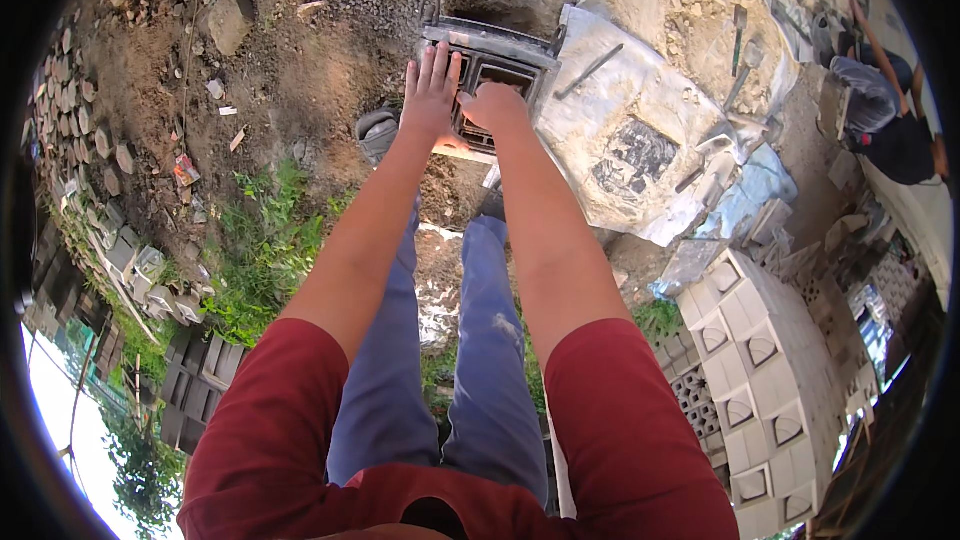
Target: The person applies a sandy mixture to the interior of a metal stove frame by hand and uses a small tool to smooth the edges before fitting a metal component inside.
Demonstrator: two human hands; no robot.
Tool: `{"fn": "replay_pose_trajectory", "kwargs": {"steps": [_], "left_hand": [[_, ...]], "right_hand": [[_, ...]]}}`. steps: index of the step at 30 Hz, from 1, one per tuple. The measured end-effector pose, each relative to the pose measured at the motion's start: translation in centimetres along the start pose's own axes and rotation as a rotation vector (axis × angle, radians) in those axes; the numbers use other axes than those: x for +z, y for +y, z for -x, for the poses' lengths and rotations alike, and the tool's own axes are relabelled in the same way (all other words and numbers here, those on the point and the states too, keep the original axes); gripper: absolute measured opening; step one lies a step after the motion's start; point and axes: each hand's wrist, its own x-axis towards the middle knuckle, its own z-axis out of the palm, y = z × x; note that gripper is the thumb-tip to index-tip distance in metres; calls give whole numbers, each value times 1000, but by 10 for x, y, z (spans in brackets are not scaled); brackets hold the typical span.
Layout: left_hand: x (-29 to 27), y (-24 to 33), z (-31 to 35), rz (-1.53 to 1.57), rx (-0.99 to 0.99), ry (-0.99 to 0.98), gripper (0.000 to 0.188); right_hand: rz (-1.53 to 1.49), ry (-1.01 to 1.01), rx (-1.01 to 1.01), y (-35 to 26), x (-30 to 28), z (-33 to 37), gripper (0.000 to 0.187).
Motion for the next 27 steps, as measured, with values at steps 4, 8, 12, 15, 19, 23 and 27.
{"fn": "replay_pose_trajectory", "kwargs": {"steps": [4,8,12,15,19,23,27], "left_hand": [[3,-5,0,3,-6,6,173],[0,-1,-1,5,-9,1,173],[-1,8,-4,-21,-30,-21,173],[5,5,-3,-31,-31,21,172],[28,-18,7,-93,-77,134,165],[-3,14,-3,26,-17,33,171],[4,-1,2,-3,-24,81,176]], "right_hand": [[26,-13,-5,-6,-1,-1,65],[-16,69,-57,2,2,-1,70],[-16,30,-75,8,-2,0,68],[0,-55,-90,8,5,12,61],[-88,-93,-45,-29,8,30,54],[55,-99,-120,14,-3,17,54],[-25,-41,-12,-12,-13,25,53]]}}
